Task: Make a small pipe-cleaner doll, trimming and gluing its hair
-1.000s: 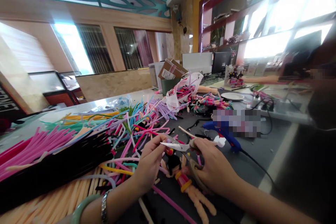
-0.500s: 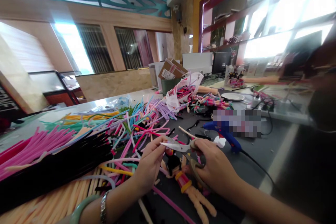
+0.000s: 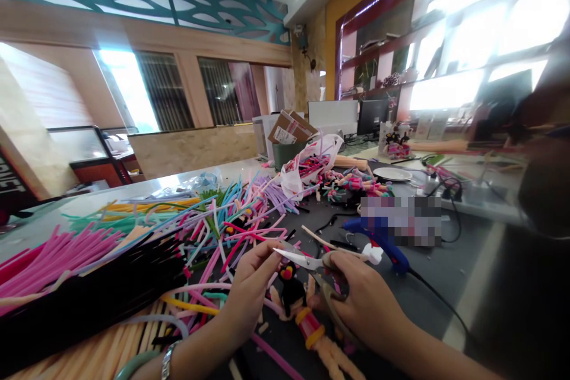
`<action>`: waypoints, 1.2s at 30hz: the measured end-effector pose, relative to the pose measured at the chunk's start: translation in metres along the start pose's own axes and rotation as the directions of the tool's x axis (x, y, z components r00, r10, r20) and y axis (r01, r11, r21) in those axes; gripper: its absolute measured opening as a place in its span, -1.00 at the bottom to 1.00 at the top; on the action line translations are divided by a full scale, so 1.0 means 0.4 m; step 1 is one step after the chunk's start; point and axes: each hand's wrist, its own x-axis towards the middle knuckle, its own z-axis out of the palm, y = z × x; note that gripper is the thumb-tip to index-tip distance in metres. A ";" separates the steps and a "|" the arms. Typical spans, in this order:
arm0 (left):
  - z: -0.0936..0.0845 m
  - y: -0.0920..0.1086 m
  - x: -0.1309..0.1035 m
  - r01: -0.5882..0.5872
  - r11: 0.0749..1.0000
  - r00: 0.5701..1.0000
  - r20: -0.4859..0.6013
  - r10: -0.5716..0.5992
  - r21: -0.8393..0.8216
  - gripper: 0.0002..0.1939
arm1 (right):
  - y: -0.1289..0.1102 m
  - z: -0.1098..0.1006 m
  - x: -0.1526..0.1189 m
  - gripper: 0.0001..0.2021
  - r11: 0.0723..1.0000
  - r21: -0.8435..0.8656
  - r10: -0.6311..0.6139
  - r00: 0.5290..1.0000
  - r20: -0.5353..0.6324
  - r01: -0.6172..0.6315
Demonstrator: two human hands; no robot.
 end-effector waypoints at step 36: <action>0.010 0.013 -0.011 0.026 0.990 0.999 0.021 -0.029 0.140 -0.83 | -0.002 -0.001 -0.002 -0.85 0.999 -0.020 0.034 0.999 0.026 -0.033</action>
